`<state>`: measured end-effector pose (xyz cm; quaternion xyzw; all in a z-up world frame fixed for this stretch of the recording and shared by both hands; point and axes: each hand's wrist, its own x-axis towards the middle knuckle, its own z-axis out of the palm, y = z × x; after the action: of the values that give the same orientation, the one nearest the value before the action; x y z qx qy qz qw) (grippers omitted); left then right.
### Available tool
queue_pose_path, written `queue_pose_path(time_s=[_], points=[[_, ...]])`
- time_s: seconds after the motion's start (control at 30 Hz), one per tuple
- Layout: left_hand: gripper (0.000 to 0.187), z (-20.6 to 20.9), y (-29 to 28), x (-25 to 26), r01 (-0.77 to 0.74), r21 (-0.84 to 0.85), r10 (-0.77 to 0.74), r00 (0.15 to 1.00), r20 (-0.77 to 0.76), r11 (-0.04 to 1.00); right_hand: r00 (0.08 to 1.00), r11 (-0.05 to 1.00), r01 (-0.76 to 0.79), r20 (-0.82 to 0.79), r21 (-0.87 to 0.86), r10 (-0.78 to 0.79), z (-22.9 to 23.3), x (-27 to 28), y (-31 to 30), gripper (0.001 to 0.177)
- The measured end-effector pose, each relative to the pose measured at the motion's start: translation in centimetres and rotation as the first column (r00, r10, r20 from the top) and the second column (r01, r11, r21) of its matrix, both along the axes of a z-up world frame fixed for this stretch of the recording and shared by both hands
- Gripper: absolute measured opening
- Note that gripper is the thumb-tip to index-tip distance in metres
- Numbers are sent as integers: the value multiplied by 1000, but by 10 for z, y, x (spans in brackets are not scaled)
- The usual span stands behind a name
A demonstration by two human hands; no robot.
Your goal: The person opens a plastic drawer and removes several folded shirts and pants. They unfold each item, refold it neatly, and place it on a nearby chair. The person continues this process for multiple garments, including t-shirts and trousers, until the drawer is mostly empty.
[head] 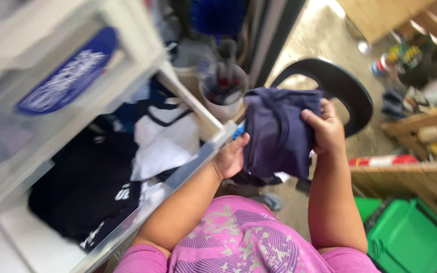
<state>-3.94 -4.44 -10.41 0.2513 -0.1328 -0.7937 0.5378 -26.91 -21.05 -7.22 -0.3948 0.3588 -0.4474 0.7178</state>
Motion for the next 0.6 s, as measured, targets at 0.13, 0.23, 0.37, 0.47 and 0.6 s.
queue_pose_path(time_s=[0.13,0.23,0.37,0.47,0.6], points=[[77,-104,-10,-26,84,445,-260,899,351,892,874,903,294,-293,-314,-387,-87,-47,-23,50],[79,-165,-10,-45,85,559,-309,896,320,825,697,857,318,-512,-406,-501,-153,-48,-17,51],[80,-207,-17,-65,-2,672,-260,921,290,741,837,936,345,-428,-72,-341,-214,-13,-1,52],[73,-227,-30,-71,-236,758,34,962,272,608,966,958,260,-37,122,-257,-243,15,1,53],[70,-273,-50,-69,-582,498,376,806,457,643,969,943,181,115,281,-220,-289,20,-10,62]])
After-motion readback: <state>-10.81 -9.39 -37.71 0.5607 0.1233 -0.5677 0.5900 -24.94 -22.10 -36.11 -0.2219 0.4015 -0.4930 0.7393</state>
